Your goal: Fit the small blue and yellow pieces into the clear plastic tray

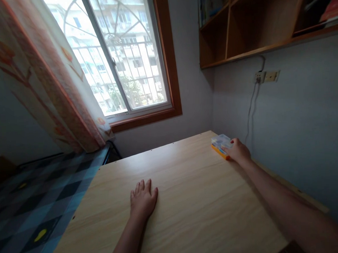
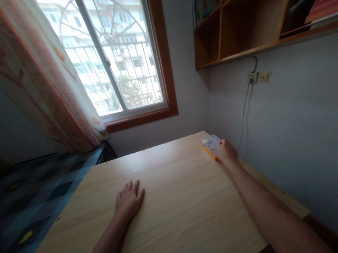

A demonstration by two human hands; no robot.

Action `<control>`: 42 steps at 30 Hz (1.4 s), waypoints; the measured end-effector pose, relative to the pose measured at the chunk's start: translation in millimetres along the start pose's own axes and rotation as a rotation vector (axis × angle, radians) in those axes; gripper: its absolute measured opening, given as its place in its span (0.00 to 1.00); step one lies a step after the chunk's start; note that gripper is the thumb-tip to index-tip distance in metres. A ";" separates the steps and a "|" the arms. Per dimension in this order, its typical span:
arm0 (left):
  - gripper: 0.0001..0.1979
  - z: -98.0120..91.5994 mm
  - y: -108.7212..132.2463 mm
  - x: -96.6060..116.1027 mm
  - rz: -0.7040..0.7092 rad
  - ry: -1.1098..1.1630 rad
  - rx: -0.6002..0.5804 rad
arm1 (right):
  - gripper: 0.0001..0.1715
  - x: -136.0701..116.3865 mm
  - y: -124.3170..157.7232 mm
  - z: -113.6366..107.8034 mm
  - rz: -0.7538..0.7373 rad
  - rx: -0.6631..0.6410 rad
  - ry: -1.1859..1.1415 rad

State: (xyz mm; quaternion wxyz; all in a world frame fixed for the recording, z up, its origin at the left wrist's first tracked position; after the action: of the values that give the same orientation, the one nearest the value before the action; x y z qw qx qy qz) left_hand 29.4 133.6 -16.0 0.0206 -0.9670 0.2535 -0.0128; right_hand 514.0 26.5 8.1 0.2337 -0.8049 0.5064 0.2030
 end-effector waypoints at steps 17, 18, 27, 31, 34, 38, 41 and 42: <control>0.29 -2.3 6.2 0.7 0.187 0.250 0.238 | 0.30 -25.3 51.1 -34.6 -0.171 0.146 -0.275; 0.28 -4.3 8.3 5.2 0.220 0.278 0.267 | 0.31 -37.6 69.2 -36.8 -0.242 0.080 -0.359; 0.22 -26.0 51.5 66.5 0.522 0.635 0.408 | 0.34 -102.3 225.9 11.9 -0.509 -0.509 -0.669; 0.19 -21.5 57.8 79.2 0.459 0.813 0.372 | 0.36 -86.8 237.4 38.9 -0.492 -0.608 -0.705; 0.18 -15.6 54.8 81.9 0.402 0.973 0.334 | 0.37 -80.7 237.6 47.4 -0.494 -0.639 -0.692; 0.20 -8.2 48.7 83.4 0.358 1.136 0.281 | 0.36 -82.8 243.8 46.1 -0.556 -0.691 -0.724; 0.21 -3.3 44.1 80.6 0.277 1.241 0.313 | 0.39 -85.0 249.9 41.7 -0.644 -0.755 -0.749; 0.21 -1.9 42.7 79.0 0.249 1.271 0.324 | 0.40 -85.0 251.0 40.8 -0.661 -0.787 -0.755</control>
State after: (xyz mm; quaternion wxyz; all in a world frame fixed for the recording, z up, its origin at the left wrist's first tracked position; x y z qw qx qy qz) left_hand 77.3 57.6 -14.9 0.0136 -0.7196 0.3209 -0.6156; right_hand 247.5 16.6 -19.9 0.1334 -0.8172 0.0014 0.5607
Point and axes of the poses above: each hand's wrist, its own y-axis away from the middle knuckle, its own z-axis out of the palm, x = y × z, the point moved 2 cm from there along -y, towards the middle knuckle, and after that the axes turned 15 degrees about z, right-handed, at the moved point
